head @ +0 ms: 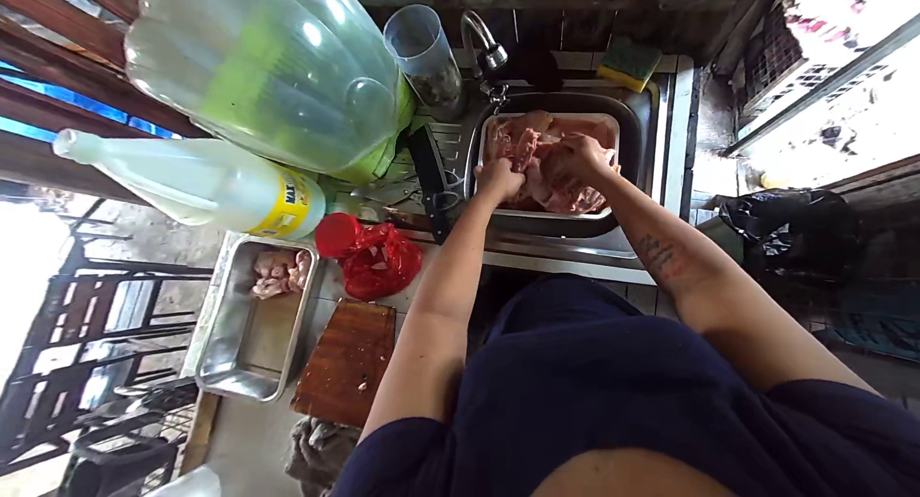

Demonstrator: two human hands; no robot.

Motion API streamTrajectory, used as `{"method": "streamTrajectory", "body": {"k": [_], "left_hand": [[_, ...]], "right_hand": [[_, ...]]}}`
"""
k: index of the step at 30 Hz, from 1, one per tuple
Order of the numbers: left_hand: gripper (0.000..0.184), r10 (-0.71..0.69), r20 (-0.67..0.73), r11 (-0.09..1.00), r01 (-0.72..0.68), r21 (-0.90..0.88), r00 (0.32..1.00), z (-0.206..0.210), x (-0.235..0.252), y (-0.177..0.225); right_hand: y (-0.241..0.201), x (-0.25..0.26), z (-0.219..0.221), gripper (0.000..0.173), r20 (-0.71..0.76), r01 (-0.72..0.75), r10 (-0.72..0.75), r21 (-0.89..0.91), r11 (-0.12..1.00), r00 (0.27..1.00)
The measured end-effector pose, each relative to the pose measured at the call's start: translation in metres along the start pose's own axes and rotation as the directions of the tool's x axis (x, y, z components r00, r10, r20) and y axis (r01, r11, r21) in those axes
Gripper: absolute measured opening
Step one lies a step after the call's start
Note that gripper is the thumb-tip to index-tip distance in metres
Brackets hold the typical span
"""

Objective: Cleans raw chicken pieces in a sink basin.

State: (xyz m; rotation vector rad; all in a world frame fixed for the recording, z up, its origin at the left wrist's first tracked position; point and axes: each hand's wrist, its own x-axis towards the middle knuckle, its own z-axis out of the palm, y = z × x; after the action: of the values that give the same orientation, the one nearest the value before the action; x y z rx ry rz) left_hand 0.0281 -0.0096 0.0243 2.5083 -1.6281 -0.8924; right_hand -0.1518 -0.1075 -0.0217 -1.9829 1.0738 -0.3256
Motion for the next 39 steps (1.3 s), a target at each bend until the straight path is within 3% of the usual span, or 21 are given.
{"method": "streamTrajectory", "body": {"k": [2,4,8,11,15,16,19,22,26,30,34,37,39], "left_hand": [[0.036,0.086,-0.038,0.996,-0.086,-0.012,0.996,-0.022,0.000,0.017],[0.033,0.173,-0.062,0.985,-0.172,0.026,0.983,-0.044,-0.001,0.035],[0.031,0.296,-0.019,0.949,-0.292,0.121,0.955,-0.072,0.003,0.067],[0.033,0.311,0.018,0.934,-0.309,0.179,0.950,-0.066,0.020,0.079],[0.043,0.275,-0.019,0.961,-0.274,0.048,0.961,-0.050,0.040,0.086],[0.043,0.275,-0.019,0.961,-0.275,0.035,0.961,-0.050,0.041,0.089],[0.044,0.318,0.044,0.947,-0.319,0.026,0.947,-0.051,0.043,0.096],[0.043,0.374,0.054,0.926,-0.377,0.040,0.926,-0.049,0.042,0.100],[0.044,0.398,-0.002,0.917,-0.398,0.018,0.917,-0.033,0.051,0.091],[0.043,0.391,-0.011,0.920,-0.390,0.044,0.920,-0.034,0.053,0.089],[0.044,0.398,-0.044,0.914,-0.400,-0.065,0.916,-0.033,0.062,0.076],[0.043,0.389,-0.122,0.910,-0.402,-0.102,0.913,-0.027,0.058,0.069],[0.044,0.348,-0.171,0.927,-0.366,-0.087,0.922,-0.024,0.050,0.073]], "right_hand": [[0.001,-0.003,-0.007,0.027,-0.090,-0.058,0.085,0.267,0.962,0.992],[0.004,-0.011,-0.010,0.026,-0.173,-0.017,0.129,0.533,0.846,0.976],[0.018,-0.027,-0.007,0.026,-0.206,0.068,0.137,0.752,0.656,0.969],[0.023,-0.032,-0.009,0.026,-0.202,-0.045,0.207,0.604,0.796,0.957],[0.001,-0.044,-0.024,0.055,-0.253,-0.151,0.300,0.478,0.865,0.920],[-0.008,-0.050,-0.023,0.062,-0.260,-0.161,0.284,0.411,0.897,0.923],[-0.036,-0.064,-0.008,0.078,-0.334,-0.201,0.180,-0.031,0.979,0.925],[-0.038,-0.066,0.012,0.066,-0.389,-0.149,0.052,-0.224,0.963,0.920],[-0.015,-0.073,0.035,0.039,-0.517,-0.012,-0.139,-0.278,0.961,0.845],[-0.013,-0.071,0.030,0.039,-0.477,-0.018,-0.115,-0.264,0.964,0.871],[0.009,-0.078,0.050,0.034,-0.594,0.096,-0.220,-0.233,0.968,0.774],[0.009,-0.082,0.039,0.043,-0.560,0.133,-0.201,-0.160,0.978,0.804],[0.006,-0.078,0.015,0.047,-0.544,0.083,-0.061,0.017,0.996,0.837]]}}
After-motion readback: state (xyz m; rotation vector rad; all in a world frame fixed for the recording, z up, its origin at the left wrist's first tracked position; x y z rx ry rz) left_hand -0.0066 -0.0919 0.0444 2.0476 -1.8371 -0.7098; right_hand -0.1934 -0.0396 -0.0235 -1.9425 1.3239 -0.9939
